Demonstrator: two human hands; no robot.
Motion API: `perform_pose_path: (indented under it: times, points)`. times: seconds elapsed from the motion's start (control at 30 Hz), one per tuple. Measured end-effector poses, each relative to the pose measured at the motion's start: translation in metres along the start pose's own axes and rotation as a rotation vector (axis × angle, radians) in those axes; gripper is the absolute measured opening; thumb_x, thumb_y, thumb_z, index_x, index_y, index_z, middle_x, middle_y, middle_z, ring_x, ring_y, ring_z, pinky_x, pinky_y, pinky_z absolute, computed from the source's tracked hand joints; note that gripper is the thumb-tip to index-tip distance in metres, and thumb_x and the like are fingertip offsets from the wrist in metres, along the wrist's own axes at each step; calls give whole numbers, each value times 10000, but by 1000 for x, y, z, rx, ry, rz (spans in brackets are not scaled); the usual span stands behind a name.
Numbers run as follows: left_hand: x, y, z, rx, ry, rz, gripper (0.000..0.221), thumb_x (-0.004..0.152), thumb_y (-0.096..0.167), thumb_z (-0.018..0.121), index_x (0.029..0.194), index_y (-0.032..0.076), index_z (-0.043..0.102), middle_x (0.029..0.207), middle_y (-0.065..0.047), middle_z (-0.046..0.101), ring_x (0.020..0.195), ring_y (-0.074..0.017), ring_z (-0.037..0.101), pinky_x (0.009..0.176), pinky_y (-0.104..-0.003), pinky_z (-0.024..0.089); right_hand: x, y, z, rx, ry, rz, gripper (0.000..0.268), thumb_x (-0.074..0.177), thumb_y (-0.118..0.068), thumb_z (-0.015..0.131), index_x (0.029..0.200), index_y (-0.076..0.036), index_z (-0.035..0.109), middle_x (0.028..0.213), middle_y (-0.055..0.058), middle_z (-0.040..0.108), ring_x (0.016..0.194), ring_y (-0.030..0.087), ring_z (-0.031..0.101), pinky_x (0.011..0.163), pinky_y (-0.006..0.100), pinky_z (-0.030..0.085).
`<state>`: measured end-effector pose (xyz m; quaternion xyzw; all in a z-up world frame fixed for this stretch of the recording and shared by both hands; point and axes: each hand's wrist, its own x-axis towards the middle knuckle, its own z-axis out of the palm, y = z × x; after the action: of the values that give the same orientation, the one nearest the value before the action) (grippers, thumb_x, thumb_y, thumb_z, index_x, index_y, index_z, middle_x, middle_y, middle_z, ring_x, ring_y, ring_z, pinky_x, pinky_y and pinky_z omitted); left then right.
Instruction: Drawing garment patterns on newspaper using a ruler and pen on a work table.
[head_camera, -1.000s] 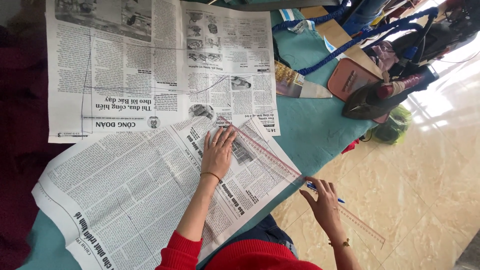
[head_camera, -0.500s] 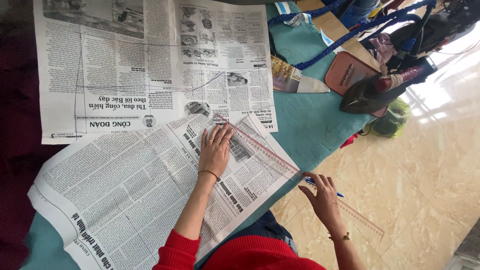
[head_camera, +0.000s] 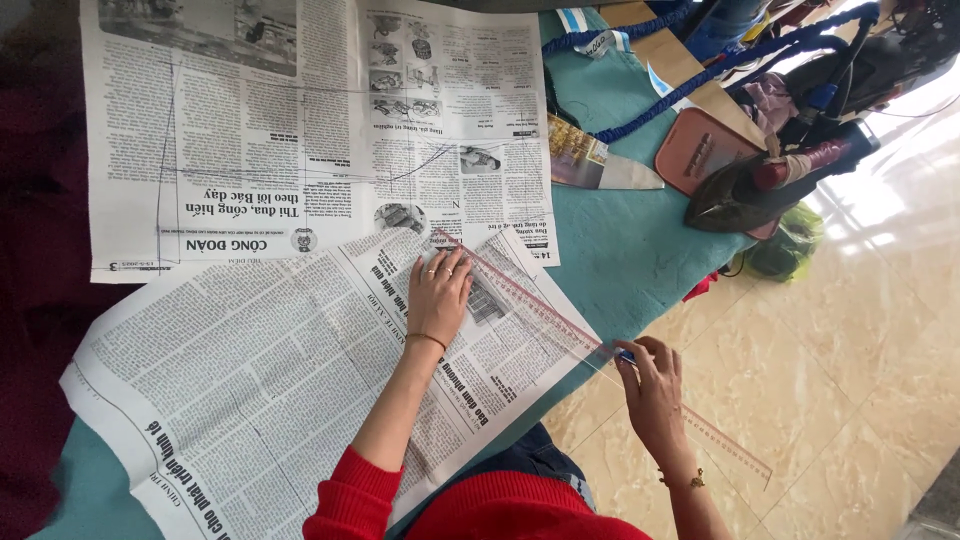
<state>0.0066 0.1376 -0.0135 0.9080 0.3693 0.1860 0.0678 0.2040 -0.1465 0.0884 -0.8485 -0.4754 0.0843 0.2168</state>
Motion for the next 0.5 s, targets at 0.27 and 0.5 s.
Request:
perform_pose_path:
  times: [0.27,0.5]
  points:
    - [59,-1,30,169,-343,-65,573,823,485,776,1255,135,639,1333,-127,654,1287,-320,559,1071,-498,466,29,-80,12,530,96,54,145,996,-106,634,1110,-78,721,1001,61,704,867,157,668,723,262,518]
    - [94,-28,113,35,-494,-156,629,445,413,994,950,95,794,959,-120,767,973,-344,735,799,-453,625,62,-119,84,461,-6,-390,236,993,-141,637,1214,-154,717,1004,74,734,993,326,698,905,441,527]
